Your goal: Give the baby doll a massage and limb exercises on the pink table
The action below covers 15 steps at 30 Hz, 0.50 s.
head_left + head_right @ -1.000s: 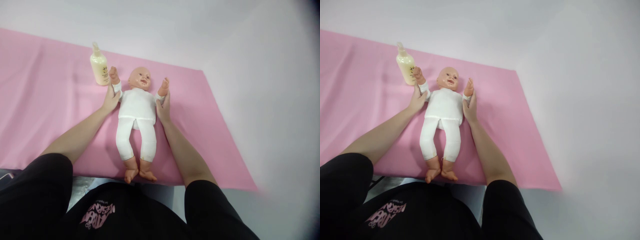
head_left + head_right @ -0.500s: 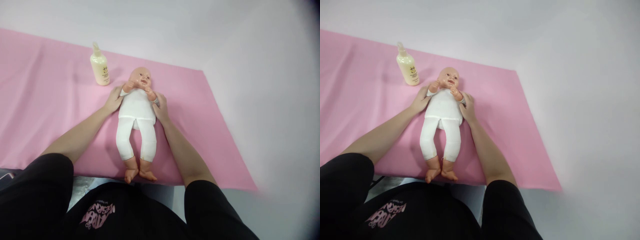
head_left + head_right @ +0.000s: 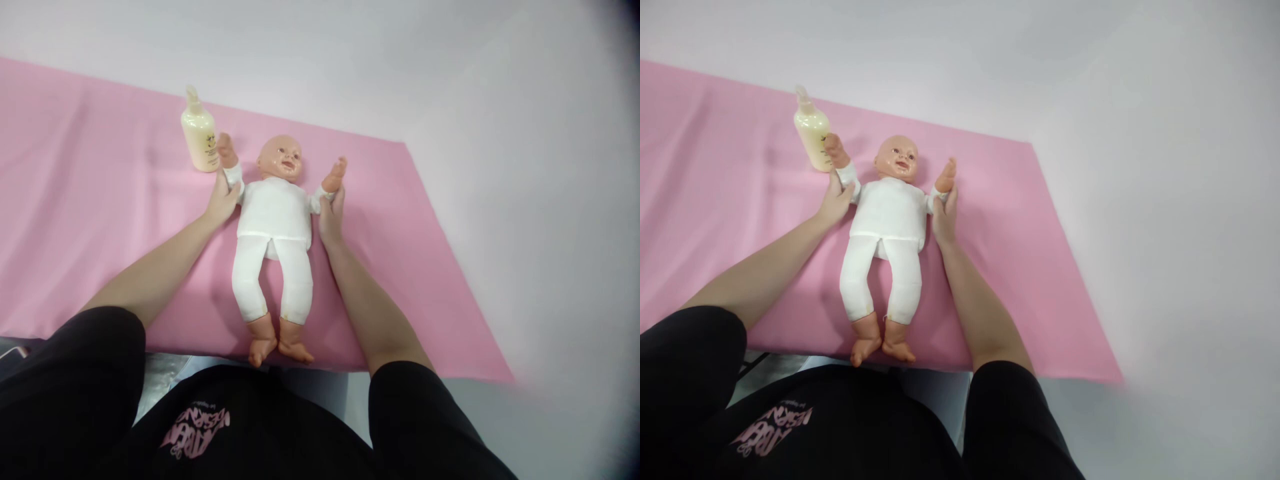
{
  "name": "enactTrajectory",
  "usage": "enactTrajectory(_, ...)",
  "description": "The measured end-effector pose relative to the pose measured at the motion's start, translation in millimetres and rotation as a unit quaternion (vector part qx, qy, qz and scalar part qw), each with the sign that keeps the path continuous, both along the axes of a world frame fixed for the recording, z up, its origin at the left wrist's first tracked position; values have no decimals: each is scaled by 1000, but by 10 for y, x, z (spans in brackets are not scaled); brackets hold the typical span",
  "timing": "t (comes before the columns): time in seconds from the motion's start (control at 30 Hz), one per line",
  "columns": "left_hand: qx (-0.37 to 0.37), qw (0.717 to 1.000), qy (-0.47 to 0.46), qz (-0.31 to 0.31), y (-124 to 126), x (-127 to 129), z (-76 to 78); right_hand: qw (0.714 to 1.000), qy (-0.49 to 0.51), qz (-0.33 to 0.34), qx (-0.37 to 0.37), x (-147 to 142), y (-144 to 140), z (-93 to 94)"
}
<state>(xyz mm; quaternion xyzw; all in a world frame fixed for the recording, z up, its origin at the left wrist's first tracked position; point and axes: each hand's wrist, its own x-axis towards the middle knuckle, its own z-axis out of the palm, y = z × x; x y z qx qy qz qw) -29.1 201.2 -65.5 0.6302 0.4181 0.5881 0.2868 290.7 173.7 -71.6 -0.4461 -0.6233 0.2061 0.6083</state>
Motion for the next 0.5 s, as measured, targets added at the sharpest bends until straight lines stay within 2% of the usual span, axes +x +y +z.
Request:
enactTrajectory(0.17, -61, 989, -122, 58, 201, -118, -159, 997, 63, -35, 19, 232, 294, -241)
enactTrajectory(0.3, -63, 988, -132, 50, 250, -163, -183, 995, 67, -71, 27, 372, 493, -468)
enactTrajectory(0.4, -63, 989, -127, 47, 246, -168, -185, 996, 65, -61, 29, 371, 474, -469)
enactTrajectory(0.5, -65, 988, -130, 45, 277, -191, -230, 993, 104, -52, 3, 313, 364, -342)
